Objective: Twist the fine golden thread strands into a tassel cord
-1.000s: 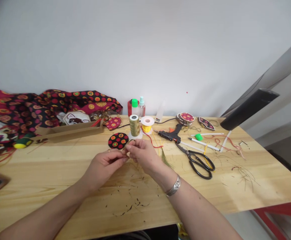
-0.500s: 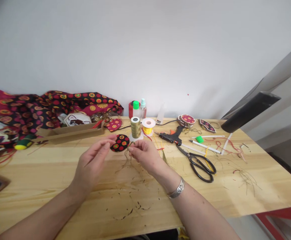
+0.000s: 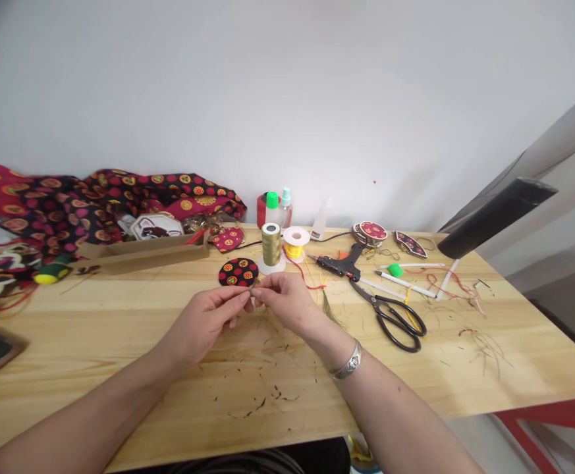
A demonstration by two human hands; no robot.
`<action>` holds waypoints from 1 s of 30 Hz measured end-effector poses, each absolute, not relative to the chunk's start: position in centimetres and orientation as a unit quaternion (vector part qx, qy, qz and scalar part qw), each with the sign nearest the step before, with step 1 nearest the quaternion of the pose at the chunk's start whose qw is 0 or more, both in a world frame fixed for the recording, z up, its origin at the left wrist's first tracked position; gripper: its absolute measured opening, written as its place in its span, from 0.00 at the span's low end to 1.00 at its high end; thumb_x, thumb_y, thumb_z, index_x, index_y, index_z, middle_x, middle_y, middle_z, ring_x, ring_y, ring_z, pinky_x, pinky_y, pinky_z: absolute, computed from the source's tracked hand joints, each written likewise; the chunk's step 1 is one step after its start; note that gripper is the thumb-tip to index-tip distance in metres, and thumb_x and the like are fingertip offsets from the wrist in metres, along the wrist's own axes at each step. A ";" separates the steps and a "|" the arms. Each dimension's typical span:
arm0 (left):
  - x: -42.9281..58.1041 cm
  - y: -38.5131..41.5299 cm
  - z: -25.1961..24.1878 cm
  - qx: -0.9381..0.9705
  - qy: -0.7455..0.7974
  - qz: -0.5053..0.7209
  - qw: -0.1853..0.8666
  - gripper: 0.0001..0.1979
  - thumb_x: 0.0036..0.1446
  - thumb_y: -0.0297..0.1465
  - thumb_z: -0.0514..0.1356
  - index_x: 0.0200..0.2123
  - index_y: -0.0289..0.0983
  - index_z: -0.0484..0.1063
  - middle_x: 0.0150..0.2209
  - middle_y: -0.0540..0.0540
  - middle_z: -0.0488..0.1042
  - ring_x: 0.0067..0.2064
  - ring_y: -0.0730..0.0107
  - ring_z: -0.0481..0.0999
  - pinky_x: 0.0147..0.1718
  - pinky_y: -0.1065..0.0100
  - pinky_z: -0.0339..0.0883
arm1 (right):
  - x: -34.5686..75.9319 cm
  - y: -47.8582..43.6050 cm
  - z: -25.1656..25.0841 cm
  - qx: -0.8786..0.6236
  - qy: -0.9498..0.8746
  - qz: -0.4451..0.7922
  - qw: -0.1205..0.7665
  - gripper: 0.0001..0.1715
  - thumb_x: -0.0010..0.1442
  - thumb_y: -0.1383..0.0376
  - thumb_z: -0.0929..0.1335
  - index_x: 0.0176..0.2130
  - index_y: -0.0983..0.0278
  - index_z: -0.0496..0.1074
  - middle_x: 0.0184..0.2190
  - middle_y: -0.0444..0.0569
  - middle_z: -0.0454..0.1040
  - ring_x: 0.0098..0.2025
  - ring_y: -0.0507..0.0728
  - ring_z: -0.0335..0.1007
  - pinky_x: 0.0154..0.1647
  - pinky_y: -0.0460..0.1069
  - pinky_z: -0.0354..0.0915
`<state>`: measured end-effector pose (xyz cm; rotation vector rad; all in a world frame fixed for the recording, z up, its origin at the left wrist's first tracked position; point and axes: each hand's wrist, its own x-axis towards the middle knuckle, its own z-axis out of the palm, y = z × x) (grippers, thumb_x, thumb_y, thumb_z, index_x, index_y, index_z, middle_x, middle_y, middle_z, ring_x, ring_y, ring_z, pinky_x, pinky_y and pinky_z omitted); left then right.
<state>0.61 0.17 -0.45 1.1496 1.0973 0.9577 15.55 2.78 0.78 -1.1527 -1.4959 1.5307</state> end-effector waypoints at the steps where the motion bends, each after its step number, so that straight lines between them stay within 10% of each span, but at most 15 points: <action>1: 0.6 0.2 -0.6 0.492 0.481 0.412 0.597 0.12 0.50 0.38 0.57 0.30 0.35 0.73 0.25 0.50 0.68 0.21 0.78 0.58 0.21 0.73 0.52 | 15.5 2.8 0.8 -0.455 -0.581 0.580 0.345 0.07 0.48 0.66 0.66 0.22 0.67 0.67 0.20 0.43 0.68 0.23 0.48 0.60 0.26 0.45 0.55; 30: 0.4 0.9 -1.1 0.295 0.456 0.413 0.731 0.07 0.43 0.30 0.64 0.24 0.31 0.72 0.17 0.53 0.65 0.16 0.87 0.49 0.14 0.78 0.40 | 15.8 3.1 0.5 -0.474 -0.618 0.531 0.334 0.07 0.49 0.67 0.66 0.21 0.67 0.67 0.18 0.41 0.67 0.21 0.47 0.58 0.23 0.43 0.54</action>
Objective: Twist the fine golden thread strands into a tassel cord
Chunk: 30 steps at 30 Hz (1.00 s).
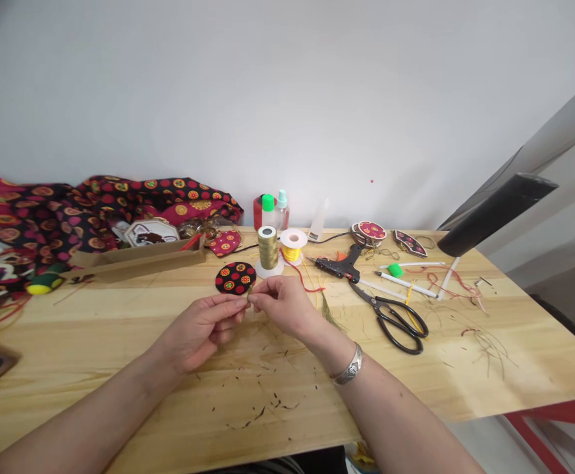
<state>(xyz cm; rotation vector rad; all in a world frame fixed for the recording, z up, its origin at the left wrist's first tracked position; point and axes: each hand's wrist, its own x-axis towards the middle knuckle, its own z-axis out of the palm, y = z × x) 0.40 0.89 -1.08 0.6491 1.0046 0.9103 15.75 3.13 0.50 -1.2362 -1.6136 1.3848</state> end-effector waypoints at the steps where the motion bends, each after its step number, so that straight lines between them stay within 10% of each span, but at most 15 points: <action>1: 0.4 0.9 -1.1 0.299 0.460 0.416 0.725 0.07 0.43 0.30 0.64 0.24 0.31 0.72 0.17 0.53 0.65 0.16 0.87 0.50 0.14 0.78 0.40 | 15.7 3.1 0.5 -0.474 -0.621 0.526 0.337 0.08 0.49 0.68 0.66 0.21 0.67 0.67 0.18 0.41 0.66 0.21 0.46 0.57 0.23 0.43 0.54; 30: -0.2 1.2 -1.1 0.331 0.500 0.434 0.673 0.08 0.42 0.33 0.64 0.24 0.33 0.72 0.18 0.53 0.66 0.15 0.87 0.50 0.13 0.77 0.40 | 16.4 2.9 0.4 -0.437 -0.773 0.334 0.316 0.10 0.56 0.69 0.62 0.34 0.63 0.73 0.31 0.47 0.74 0.34 0.52 0.67 0.36 0.47 0.61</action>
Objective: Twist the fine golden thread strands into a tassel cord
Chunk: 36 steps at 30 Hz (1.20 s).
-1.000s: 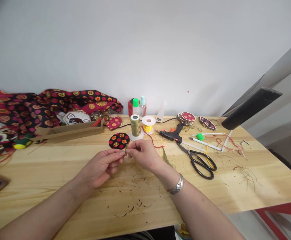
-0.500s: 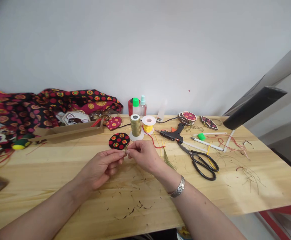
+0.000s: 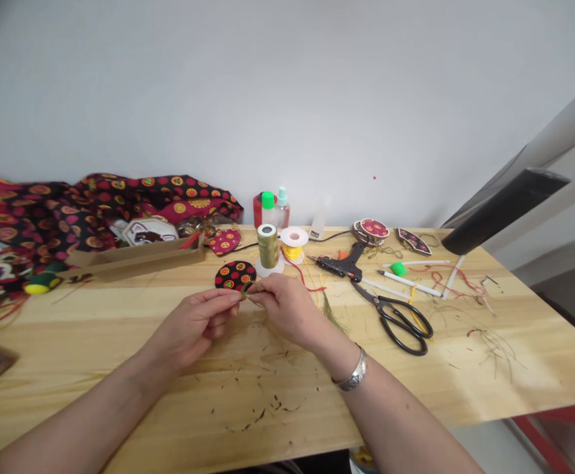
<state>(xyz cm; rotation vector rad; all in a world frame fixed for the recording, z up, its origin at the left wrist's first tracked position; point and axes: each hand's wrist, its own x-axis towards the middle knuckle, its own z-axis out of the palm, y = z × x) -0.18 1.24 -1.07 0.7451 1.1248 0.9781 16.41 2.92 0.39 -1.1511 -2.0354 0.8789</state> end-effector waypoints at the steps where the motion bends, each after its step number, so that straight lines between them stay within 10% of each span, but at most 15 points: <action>1: -0.2 1.2 -1.1 0.334 0.503 0.436 0.667 0.08 0.42 0.33 0.64 0.24 0.33 0.72 0.19 0.53 0.66 0.15 0.87 0.50 0.13 0.77 0.40 | 16.4 2.9 0.3 -0.443 -0.776 0.319 0.316 0.10 0.56 0.69 0.63 0.34 0.63 0.73 0.31 0.47 0.74 0.33 0.52 0.67 0.35 0.47 0.61; 23: 0.1 1.0 -1.1 0.347 0.545 0.462 0.607 0.10 0.40 0.35 0.64 0.21 0.33 0.73 0.15 0.54 0.65 0.13 0.85 0.48 0.13 0.73 0.37 | 15.3 0.9 0.7 -0.472 -0.753 0.335 0.312 0.10 0.57 0.64 0.62 0.31 0.63 0.72 0.21 0.43 0.71 0.21 0.49 0.60 0.21 0.44 0.54; 36: 0.0 1.3 -1.2 0.260 0.478 0.474 0.692 0.08 0.39 0.31 0.65 0.20 0.32 0.70 0.12 0.58 0.55 0.14 0.85 0.45 0.14 0.74 0.35 | 14.9 0.0 -0.4 -0.374 -0.910 0.017 0.176 0.08 0.57 0.73 0.59 0.34 0.66 0.65 0.26 0.47 0.71 0.27 0.53 0.65 0.27 0.47 0.54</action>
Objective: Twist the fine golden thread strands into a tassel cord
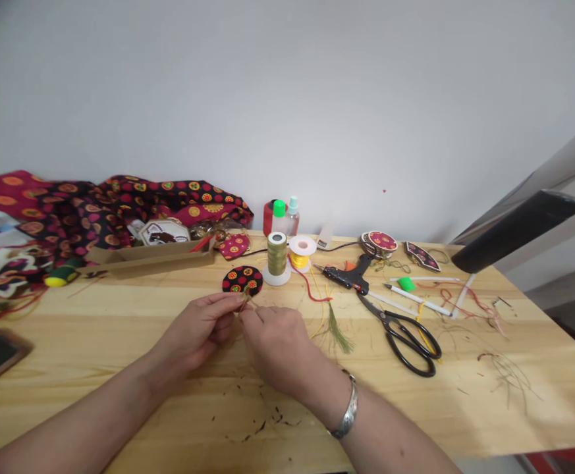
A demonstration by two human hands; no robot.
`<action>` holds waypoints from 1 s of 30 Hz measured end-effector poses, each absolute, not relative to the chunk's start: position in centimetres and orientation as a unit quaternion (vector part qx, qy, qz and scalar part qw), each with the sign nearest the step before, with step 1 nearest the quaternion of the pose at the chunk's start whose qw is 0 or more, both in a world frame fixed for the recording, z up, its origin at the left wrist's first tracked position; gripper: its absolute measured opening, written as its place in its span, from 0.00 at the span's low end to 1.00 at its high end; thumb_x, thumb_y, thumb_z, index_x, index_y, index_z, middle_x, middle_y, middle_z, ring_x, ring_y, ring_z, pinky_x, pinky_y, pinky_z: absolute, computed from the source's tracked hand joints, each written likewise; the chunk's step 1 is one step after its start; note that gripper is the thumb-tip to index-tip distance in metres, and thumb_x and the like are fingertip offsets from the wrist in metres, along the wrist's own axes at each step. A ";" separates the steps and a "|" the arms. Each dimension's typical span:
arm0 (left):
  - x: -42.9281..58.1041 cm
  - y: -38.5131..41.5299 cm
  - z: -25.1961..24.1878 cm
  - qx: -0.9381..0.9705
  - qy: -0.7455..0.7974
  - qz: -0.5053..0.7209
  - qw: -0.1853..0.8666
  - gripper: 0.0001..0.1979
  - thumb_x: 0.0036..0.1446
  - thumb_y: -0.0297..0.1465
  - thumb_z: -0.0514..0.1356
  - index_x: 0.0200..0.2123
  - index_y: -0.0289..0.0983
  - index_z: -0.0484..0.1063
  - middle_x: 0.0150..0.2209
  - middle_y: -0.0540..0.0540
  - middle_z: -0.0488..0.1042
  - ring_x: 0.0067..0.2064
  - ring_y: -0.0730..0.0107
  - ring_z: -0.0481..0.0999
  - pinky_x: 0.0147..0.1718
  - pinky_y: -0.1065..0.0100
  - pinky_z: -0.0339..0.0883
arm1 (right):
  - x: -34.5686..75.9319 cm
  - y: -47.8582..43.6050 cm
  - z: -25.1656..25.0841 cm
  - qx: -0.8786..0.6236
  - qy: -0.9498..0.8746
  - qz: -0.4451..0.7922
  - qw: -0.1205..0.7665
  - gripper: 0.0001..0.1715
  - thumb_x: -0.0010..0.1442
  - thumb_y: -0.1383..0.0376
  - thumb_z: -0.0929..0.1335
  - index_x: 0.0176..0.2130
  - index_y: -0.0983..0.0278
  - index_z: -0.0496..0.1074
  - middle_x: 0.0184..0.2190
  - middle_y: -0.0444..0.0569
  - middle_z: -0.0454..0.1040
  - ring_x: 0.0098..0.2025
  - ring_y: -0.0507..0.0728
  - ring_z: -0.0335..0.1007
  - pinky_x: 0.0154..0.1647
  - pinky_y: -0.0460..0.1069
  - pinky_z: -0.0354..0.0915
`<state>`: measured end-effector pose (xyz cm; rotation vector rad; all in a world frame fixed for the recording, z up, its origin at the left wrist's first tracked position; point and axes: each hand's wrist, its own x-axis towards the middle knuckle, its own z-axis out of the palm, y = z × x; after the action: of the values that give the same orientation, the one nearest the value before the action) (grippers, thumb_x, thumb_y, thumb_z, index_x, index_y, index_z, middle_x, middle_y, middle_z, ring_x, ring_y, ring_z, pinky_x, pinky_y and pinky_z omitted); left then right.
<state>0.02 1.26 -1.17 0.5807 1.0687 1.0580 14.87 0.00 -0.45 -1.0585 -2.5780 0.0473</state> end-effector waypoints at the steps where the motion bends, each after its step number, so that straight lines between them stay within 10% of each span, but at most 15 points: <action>1: 0.0 1.3 -1.2 0.259 0.478 0.473 0.694 0.08 0.40 0.31 0.64 0.21 0.32 0.70 0.12 0.58 0.55 0.14 0.86 0.45 0.14 0.74 0.35 | 14.9 0.0 -0.5 -0.372 -0.912 0.010 0.170 0.07 0.56 0.73 0.59 0.34 0.66 0.65 0.26 0.47 0.71 0.28 0.53 0.65 0.27 0.47 0.54; 23: -0.3 1.5 -1.5 0.246 0.474 0.483 0.694 0.09 0.41 0.30 0.64 0.18 0.30 0.69 0.15 0.55 0.60 0.14 0.88 0.46 0.13 0.76 0.36 | 15.0 0.0 -0.1 -0.358 -0.924 -0.038 0.131 0.08 0.57 0.72 0.60 0.33 0.66 0.67 0.25 0.48 0.69 0.25 0.54 0.62 0.24 0.49 0.54; 30: -0.1 1.6 -1.2 0.252 0.488 0.494 0.675 0.09 0.38 0.31 0.65 0.18 0.31 0.68 0.16 0.55 0.61 0.14 0.88 0.48 0.12 0.77 0.37 | 15.3 0.6 0.8 -0.461 -0.813 -0.003 0.356 0.13 0.57 0.63 0.63 0.24 0.65 0.69 0.36 0.52 0.70 0.39 0.58 0.63 0.39 0.53 0.58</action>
<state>-0.05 1.56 -1.18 0.5667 1.0969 1.1107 15.27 0.62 0.76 -1.1897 -2.0999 -0.0083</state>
